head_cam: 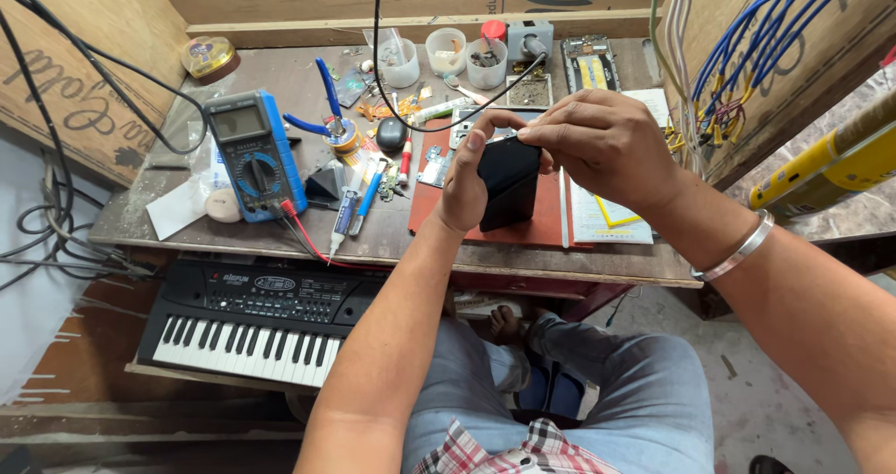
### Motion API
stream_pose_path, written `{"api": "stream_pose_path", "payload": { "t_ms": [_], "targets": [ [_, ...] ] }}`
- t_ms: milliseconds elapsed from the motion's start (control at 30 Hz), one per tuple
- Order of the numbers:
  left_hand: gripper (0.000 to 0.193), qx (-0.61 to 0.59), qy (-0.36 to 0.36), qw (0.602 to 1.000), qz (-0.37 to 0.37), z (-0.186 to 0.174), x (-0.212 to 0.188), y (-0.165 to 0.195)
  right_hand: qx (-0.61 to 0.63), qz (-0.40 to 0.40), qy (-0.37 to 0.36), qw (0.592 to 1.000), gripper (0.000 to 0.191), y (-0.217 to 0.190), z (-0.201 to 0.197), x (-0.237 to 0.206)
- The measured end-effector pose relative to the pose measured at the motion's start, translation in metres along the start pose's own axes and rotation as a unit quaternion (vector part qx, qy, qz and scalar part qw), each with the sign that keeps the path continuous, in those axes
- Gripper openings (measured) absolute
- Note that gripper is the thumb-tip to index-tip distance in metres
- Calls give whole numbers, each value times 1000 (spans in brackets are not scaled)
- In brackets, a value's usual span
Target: The person removes a protective film from a smartphone screen, then uses a metal spudger to pry and separate the screen assembly from the phone's frame. The person handles the phone and screen components while working at a cluttered electronics repair bench.
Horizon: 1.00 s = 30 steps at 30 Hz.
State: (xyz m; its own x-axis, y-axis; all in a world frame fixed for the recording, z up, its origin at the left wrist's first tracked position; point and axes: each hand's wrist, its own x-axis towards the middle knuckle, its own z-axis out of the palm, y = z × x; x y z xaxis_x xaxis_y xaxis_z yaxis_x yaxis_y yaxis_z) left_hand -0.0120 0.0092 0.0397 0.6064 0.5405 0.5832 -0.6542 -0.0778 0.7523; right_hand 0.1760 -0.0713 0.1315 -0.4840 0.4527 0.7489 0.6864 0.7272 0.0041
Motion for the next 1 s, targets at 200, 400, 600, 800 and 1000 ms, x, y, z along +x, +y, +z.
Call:
{"api": "stream_pose_path", "payload": {
  "t_ms": [200, 400, 600, 800, 1000],
  "targets": [
    [59, -4, 3, 1000, -11, 1, -4, 5, -3, -5, 4, 1000, 30, -3, 3, 2],
    [57, -19, -10, 1000, -16, -2, 0, 5, 20, 50, -18, 998, 26, -7, -1, 7],
    [57, -43, -15, 999, -1, -3, -1, 4, 69, 148, -109, 980, 18, -4, -6, 26],
    [61, -27, -6, 999, -37, 8, -3, 7, 123, 205, -159, 958, 10, -9, -24, 33],
    [64, -18, -16, 998, -53, 15, -6, 8, 143, 239, -188, 942, 12, -15, -38, 38]
  ]
}}
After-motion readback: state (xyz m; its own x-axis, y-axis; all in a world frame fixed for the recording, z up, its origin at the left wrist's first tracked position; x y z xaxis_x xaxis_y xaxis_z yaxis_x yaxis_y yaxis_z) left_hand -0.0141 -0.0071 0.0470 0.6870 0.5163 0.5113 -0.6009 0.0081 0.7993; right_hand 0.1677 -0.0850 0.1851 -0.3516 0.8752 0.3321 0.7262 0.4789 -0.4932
